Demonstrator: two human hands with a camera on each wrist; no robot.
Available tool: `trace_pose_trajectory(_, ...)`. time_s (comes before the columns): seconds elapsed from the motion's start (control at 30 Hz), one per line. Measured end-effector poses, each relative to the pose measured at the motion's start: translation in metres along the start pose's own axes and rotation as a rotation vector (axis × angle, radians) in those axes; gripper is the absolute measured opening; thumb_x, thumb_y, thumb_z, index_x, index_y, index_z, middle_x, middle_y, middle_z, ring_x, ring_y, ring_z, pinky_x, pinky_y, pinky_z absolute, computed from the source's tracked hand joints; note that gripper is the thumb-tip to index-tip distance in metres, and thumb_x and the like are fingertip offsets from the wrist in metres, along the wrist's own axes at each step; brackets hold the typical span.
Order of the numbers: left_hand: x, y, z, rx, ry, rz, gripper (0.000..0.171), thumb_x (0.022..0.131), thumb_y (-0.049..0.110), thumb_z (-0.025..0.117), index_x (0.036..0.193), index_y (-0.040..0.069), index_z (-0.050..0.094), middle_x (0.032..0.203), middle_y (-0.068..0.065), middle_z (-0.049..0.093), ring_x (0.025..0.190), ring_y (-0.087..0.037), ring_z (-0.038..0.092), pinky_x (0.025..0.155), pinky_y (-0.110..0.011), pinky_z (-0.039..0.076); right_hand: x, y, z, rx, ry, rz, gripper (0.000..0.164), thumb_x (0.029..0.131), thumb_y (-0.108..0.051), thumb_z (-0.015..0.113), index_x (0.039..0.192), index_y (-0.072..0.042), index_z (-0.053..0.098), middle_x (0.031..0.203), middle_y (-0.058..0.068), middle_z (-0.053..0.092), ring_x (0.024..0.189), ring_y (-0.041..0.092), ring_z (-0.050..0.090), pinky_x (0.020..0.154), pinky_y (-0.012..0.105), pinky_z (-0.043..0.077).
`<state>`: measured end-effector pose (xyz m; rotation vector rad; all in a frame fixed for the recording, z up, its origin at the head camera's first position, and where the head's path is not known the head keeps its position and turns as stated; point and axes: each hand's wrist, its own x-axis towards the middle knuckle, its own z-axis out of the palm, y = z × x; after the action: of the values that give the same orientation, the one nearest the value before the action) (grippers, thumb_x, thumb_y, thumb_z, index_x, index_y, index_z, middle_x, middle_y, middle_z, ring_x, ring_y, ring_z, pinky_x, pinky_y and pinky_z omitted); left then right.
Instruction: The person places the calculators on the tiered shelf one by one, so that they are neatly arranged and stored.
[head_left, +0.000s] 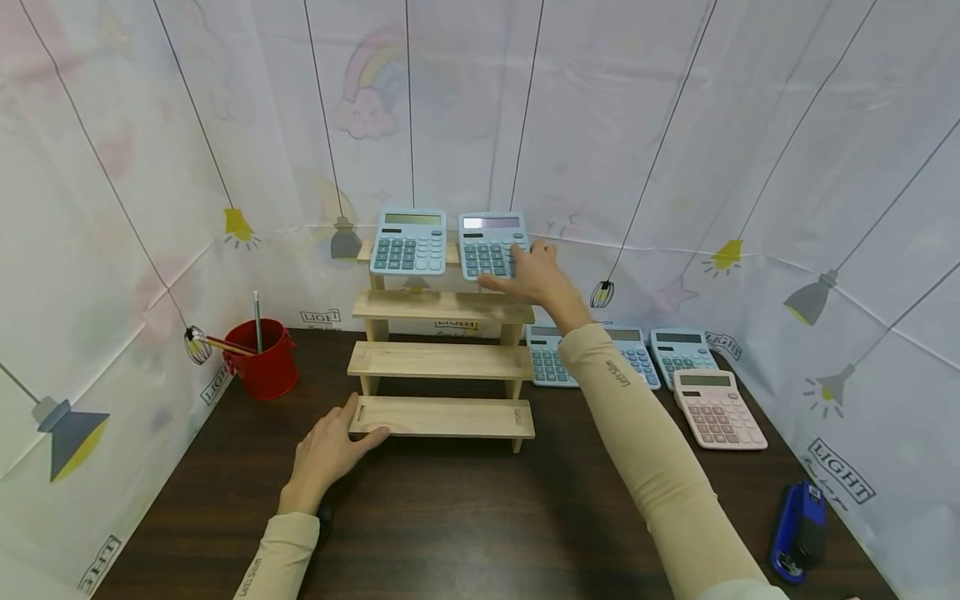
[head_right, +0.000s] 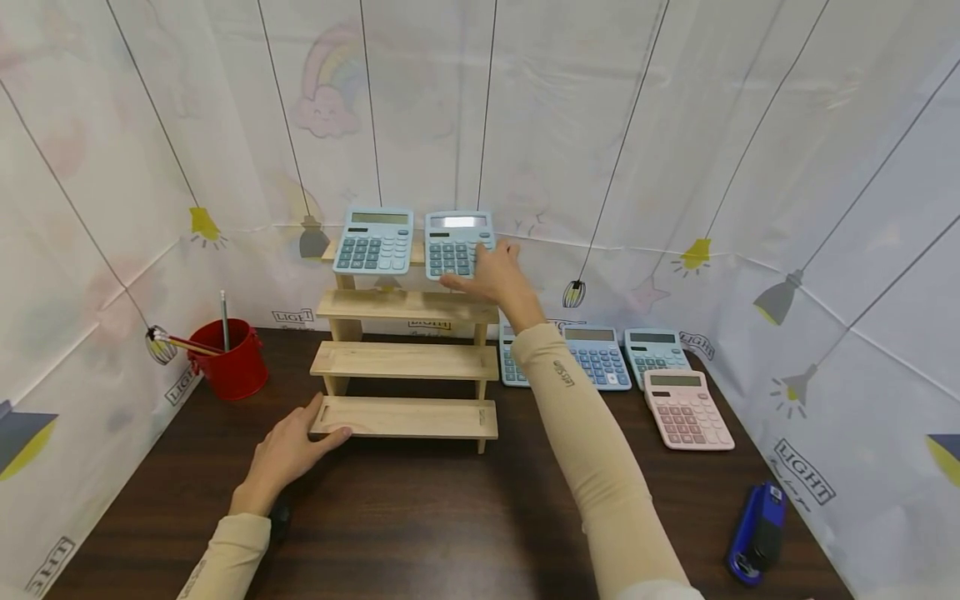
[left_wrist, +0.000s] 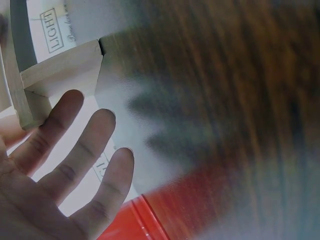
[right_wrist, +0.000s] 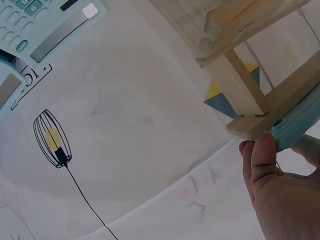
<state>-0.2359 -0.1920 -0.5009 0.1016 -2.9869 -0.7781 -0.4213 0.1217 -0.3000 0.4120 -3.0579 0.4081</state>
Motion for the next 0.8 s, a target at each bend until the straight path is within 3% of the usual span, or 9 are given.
trace_pose_trajectory(0.27,0.000,0.000,0.001,-0.009,0.008,0.000,0.099,0.086,0.073,0.059,0.158,0.011,0.032,0.137,-0.021,0.059,0.111,-0.037,0.063,0.082,-0.057,0.054,0.003,-0.009,0.004,-0.034,0.002,-0.018,0.101,0.091,-0.075,0.048,0.159,-0.004,0.025,0.160,0.034,0.020,0.150,0.048,0.014,0.115,0.066,0.034)
trace_pose_trajectory(0.57,0.000,0.000,0.002,-0.020,0.013,0.005,0.099,0.087,0.072,0.060,0.158,0.010,0.032,0.139,-0.021,0.058,0.115,-0.039,0.062,0.084,-0.058,0.053,0.004,-0.020,0.008,-0.003,0.029,-0.039,0.098,0.092,-0.072,0.050,0.155,0.000,0.032,0.152,0.036,0.030,0.140,0.044,0.025,0.113,0.059,0.039)
trace_pose_trajectory(0.8,0.000,-0.001,0.002,-0.016,0.016,0.004,0.100,0.085,0.074,0.060,0.158,0.011,0.032,0.137,-0.021,0.059,0.111,-0.037,0.063,0.081,-0.056,0.054,0.005,-0.024,0.010,-0.008,0.038,-0.036,0.096,0.093,-0.072,0.049,0.155,0.000,0.033,0.157,0.037,0.025,0.146,0.047,0.021,0.117,0.061,0.034)
